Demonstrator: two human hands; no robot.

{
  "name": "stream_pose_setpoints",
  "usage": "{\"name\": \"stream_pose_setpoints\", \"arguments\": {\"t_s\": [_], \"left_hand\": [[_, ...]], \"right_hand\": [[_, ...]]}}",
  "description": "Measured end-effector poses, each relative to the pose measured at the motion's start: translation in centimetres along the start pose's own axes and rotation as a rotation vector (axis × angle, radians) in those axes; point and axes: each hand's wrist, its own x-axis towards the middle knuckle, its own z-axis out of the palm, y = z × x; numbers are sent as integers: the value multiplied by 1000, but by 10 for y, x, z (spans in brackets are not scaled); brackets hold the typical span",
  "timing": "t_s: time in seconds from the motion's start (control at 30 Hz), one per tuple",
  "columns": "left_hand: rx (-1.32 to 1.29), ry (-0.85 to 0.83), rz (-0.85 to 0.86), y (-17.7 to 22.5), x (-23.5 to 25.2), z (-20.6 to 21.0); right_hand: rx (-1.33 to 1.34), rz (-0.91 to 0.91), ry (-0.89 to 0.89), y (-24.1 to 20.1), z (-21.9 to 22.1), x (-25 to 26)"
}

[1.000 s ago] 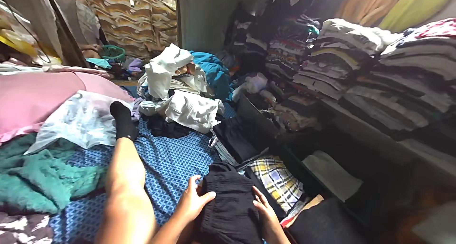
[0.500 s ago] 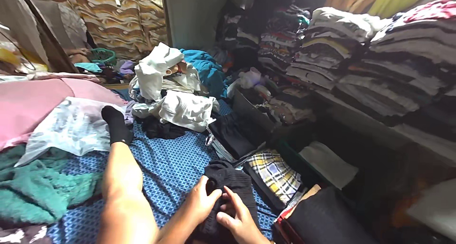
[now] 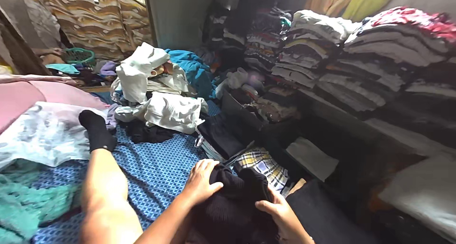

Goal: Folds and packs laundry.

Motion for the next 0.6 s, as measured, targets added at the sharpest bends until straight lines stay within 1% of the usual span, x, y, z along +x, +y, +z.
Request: {"name": "stream_pose_setpoints", "arguments": {"t_s": [0.03,0.1,0.23,0.3,0.33,0.4,0.47,0.5,0.6], "left_hand": [[12,-35,52,-1,1,2],[14,-27,196,-6,-2,11],[-2,123,327,-2,-25,29],[-35,99,434,-1,-37,40],[-19,61,477,-3,-41,46],[57,-27,469,-9,-45,48],[112,-66,333,-12,-48,40],[127,-44,270,-14,-51,36],[147,204,256,-30,-55,38]], "right_hand": [[0,-6,-2,-3,-6,0],[4,-15,3,-8,-16,-2],[80,31,6,-9,-19,-6],[105,50,-15,-4,-14,-4],[116,57,-20,-3,-11,-4],[120,43,-4,-6,-9,-3],[120,12,35,-16,-12,-3],[120,-5,58,-21,-15,-4],[139,-54,136,-30,-30,-7]]}}
